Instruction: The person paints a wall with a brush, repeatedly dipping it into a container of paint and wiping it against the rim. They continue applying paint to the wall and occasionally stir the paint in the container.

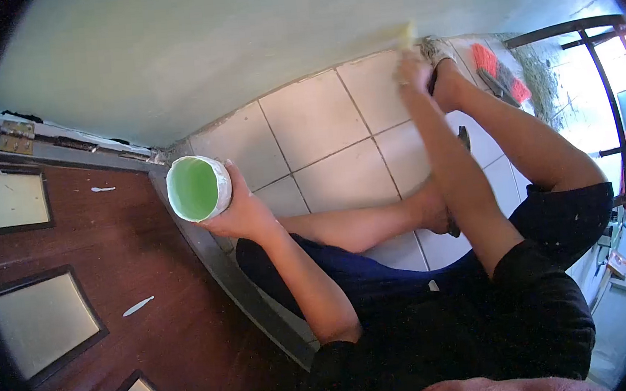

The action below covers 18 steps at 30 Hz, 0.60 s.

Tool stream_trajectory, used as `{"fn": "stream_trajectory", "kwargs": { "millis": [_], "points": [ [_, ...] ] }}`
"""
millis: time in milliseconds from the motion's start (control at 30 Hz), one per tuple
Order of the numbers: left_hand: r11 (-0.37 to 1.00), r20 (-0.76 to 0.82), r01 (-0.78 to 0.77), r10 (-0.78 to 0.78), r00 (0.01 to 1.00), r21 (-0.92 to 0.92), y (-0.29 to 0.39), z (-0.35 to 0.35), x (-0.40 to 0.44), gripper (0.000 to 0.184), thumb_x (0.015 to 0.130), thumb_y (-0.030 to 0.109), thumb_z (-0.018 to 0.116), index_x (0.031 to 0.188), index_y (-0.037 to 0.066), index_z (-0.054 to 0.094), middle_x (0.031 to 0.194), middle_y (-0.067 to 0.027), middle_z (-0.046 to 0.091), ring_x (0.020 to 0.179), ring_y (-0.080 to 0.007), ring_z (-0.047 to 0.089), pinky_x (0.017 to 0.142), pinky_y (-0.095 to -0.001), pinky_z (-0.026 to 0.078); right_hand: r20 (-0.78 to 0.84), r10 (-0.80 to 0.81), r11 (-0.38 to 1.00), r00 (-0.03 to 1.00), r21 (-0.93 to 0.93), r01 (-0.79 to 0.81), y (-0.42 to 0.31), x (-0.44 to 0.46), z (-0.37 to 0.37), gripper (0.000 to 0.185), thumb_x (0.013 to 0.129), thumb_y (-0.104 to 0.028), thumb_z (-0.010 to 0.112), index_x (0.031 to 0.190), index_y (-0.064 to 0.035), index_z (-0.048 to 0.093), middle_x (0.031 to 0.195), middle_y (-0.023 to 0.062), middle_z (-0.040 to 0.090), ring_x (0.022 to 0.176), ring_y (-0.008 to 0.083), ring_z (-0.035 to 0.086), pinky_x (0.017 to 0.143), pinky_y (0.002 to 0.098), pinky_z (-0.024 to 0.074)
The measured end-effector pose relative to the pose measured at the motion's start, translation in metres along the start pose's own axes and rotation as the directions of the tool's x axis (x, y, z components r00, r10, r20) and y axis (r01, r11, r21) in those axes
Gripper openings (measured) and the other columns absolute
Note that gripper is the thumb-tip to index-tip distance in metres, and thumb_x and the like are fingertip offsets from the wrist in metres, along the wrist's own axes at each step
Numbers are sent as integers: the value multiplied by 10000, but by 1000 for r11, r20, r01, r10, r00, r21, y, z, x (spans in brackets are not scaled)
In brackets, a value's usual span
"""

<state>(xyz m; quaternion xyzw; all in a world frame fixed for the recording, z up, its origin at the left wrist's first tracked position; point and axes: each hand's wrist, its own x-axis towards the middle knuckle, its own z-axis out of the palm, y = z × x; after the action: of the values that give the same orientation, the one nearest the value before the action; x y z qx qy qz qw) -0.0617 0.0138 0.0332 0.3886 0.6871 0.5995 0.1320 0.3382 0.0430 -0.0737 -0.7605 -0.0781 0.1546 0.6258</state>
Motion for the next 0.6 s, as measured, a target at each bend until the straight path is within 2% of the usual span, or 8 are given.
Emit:
{"fn": "stream_trajectory", "kwargs": {
  "millis": [133, 200, 267, 300, 367, 433, 567, 600],
  "points": [
    [999, -3, -47, 47, 999, -27, 1, 3, -3, 710, 696, 161, 956, 1265, -40, 582, 1211, -194, 698, 1083, -330, 689, 971, -466, 532, 80, -284, 875, 956, -387, 292, 42, -113, 110, 385, 1016, -360, 605, 883, -18, 720, 660, 73, 622, 606, 211, 598, 531, 424, 429],
    [999, -2, -49, 49, 999, -22, 4, 4, -5, 705, 698, 159, 955, 1261, -44, 584, 1206, -195, 700, 1088, -331, 687, 973, -466, 533, 210, -374, 813, 903, -395, 428, 55, -171, 139, 458, 1014, -407, 613, 848, 8, 717, 624, 95, 608, 591, 225, 598, 537, 448, 421],
    [999, -7, -30, 30, 1000, -31, 4, 4, -4, 713, 693, 164, 959, 1261, -47, 582, 1209, -197, 699, 1091, -332, 687, 980, -464, 534, 486, -154, 966, 861, -111, 235, 17, -225, 121, 485, 977, -371, 649, 765, 63, 696, 686, 261, 652, 741, 389, 690, 662, 520, 475],
    [999, -12, -24, 24, 1000, -36, 3, 4, -3, 716, 692, 165, 960, 1261, -47, 582, 1210, -197, 698, 1092, -333, 687, 983, -464, 534, 488, -161, 965, 858, -106, 241, 18, -224, 120, 485, 977, -371, 649, 765, 63, 696, 686, 261, 652, 741, 389, 690, 662, 520, 475],
    [1000, 2, -18, 18, 1000, 24, -4, 2, -1, 727, 685, 169, 964, 1264, -45, 580, 1225, -198, 691, 1098, -335, 683, 992, -463, 531, 708, -135, 990, 693, 62, 129, 37, -215, 108, 357, 1004, -371, 649, 928, -32, 734, 588, 22, 517, 503, 156, 497, 490, 392, 398],
    [999, 1, -39, 39, 999, 31, -6, 0, 0, 740, 680, 173, 967, 1269, -45, 576, 1237, -200, 683, 1103, -338, 681, 995, -463, 529, 588, -47, 888, 807, -345, 304, 42, -163, 95, 270, 1013, -351, 637, 985, -114, 763, 603, -15, 534, 516, 122, 501, 486, 341, 399],
    [997, -3, -75, 75, 997, -34, -7, 0, 3, 760, 675, 183, 970, 1277, -46, 567, 1242, -202, 676, 1109, -345, 672, 998, -469, 521, 557, -207, 872, 804, -267, 409, 34, -34, 27, 238, 1050, -326, 567, 1110, -178, 743, 709, -51, 578, 503, 120, 515, 460, 308, 411],
    [996, -1, -80, 80, 997, -49, -8, 1, 3, 764, 674, 185, 971, 1278, -46, 565, 1241, -202, 675, 1111, -347, 670, 998, -470, 519, 545, -139, 961, 827, -127, 245, 32, -8, 0, 250, 1019, -322, 630, 1020, -106, 755, 709, -6, 613, 519, 119, 533, 461, 309, 411]
  ]
}}
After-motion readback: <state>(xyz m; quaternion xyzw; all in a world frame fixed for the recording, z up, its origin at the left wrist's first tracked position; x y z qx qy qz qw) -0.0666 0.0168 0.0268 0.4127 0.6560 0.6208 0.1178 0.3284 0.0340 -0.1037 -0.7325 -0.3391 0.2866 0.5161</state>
